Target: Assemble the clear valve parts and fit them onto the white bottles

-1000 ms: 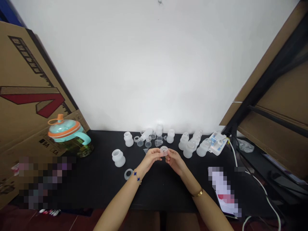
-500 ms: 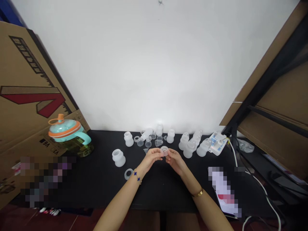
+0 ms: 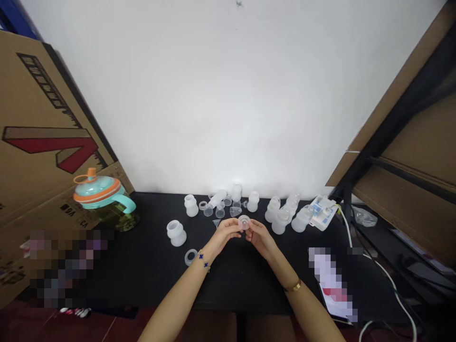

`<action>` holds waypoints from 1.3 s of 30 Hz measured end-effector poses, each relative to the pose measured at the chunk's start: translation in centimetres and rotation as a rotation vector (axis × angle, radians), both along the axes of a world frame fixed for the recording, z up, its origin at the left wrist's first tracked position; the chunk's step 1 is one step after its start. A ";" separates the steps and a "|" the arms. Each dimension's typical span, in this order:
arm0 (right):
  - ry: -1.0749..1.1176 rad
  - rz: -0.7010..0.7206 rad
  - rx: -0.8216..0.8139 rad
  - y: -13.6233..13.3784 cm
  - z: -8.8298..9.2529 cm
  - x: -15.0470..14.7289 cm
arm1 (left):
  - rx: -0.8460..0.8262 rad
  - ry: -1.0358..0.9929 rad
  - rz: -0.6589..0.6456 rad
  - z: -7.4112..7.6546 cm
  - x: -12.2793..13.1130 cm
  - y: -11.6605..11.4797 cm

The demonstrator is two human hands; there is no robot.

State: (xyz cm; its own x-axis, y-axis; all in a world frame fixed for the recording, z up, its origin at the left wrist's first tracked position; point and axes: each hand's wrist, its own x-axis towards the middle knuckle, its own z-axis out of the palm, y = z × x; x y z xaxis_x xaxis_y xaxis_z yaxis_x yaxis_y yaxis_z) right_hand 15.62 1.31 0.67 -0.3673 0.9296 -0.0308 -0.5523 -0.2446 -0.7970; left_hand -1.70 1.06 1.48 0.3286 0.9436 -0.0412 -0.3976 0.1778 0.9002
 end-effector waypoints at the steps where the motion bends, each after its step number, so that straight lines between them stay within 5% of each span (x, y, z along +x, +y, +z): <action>1: 0.003 -0.005 -0.012 0.0 0.0 0.0 | 0.004 -0.003 0.003 -0.1 0.0 0.0; 39: -0.083 -0.016 -0.095 0.1 0.1 0.0 | -0.009 0.057 0.039 -0.2 0.4 0.3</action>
